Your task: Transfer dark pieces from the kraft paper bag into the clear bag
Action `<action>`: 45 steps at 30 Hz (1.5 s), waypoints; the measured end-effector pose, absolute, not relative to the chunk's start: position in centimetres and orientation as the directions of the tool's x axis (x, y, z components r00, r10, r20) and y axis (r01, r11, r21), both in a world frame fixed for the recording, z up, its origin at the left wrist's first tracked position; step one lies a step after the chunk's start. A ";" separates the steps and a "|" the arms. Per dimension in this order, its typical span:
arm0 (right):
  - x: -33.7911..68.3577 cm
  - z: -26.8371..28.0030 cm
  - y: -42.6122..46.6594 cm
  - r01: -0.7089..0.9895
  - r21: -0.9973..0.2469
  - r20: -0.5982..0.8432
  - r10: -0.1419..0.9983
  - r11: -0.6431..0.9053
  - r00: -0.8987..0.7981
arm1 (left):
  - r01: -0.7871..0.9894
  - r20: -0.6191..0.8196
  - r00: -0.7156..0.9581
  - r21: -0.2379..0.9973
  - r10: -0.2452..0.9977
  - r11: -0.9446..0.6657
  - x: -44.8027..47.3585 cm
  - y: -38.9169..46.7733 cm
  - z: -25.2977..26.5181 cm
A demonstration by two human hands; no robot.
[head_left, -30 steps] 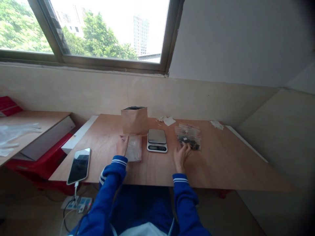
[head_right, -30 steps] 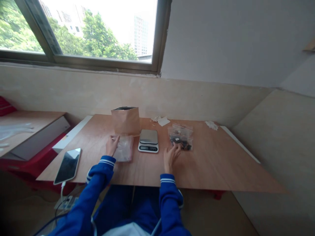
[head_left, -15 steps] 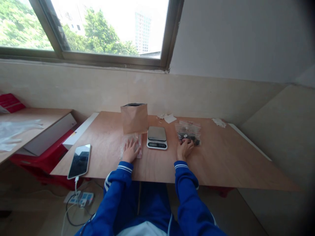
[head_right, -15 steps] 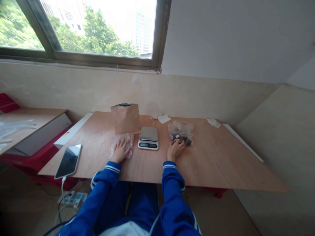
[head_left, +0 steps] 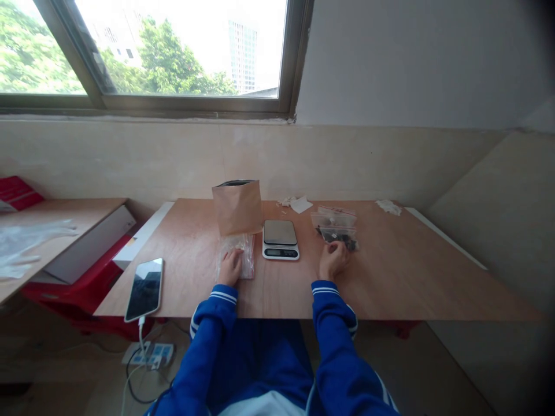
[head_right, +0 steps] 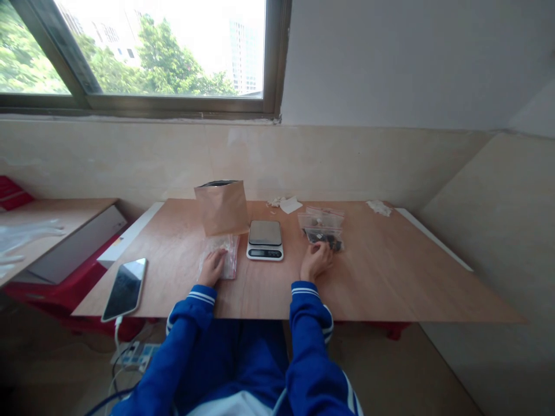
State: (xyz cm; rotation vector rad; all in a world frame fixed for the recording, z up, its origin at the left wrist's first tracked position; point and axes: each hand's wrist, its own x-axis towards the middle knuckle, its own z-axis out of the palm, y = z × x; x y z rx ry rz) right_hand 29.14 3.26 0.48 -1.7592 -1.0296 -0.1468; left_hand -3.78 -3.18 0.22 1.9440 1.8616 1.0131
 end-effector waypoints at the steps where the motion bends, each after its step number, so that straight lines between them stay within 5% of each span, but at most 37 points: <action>1: 28.9 1.1 2.5 0.661 -0.747 0.526 0.548 -0.068 0.650 | 0.751 0.317 -0.088 0.644 0.944 -0.146 -3.6 -3.4 0.7; 8: 23.6 8.0 -3.9 0.387 -0.900 0.430 0.553 0.200 0.714 | 0.589 0.513 0.128 0.649 0.849 -0.481 1.1 -7.4 8.4; 15: 16.9 11.1 -5.5 0.116 -0.926 0.378 0.873 0.359 0.309 | 0.266 0.303 0.093 0.911 0.949 -0.317 1.4 -8.2 10.3; 20: 15.2 10.0 -5.9 0.328 -0.870 0.476 0.797 0.368 0.371 | -0.021 0.149 -0.022 0.989 0.989 -0.150 1.7 -8.8 9.2; 23: 14.0 9.8 -7.0 0.401 -0.810 0.527 0.831 0.427 0.177 | -0.123 0.086 -0.193 0.986 0.977 -0.111 2.5 -8.7 9.2; 27: 12.6 9.9 -8.3 0.257 -0.870 0.406 0.908 0.420 -0.108 | -0.125 0.129 -0.302 0.977 0.945 -0.173 3.0 -8.2 9.1; 36: 13.8 10.1 -7.8 0.071 -0.935 0.335 0.932 0.346 -0.138 | -0.068 0.181 -0.148 0.979 0.972 -0.193 2.4 -8.3 8.4; 45: 14.5 9.9 -7.6 0.056 -0.944 0.315 0.938 0.325 -0.143 | 0.014 0.186 -0.113 0.983 0.976 -0.185 2.2 -8.3 8.5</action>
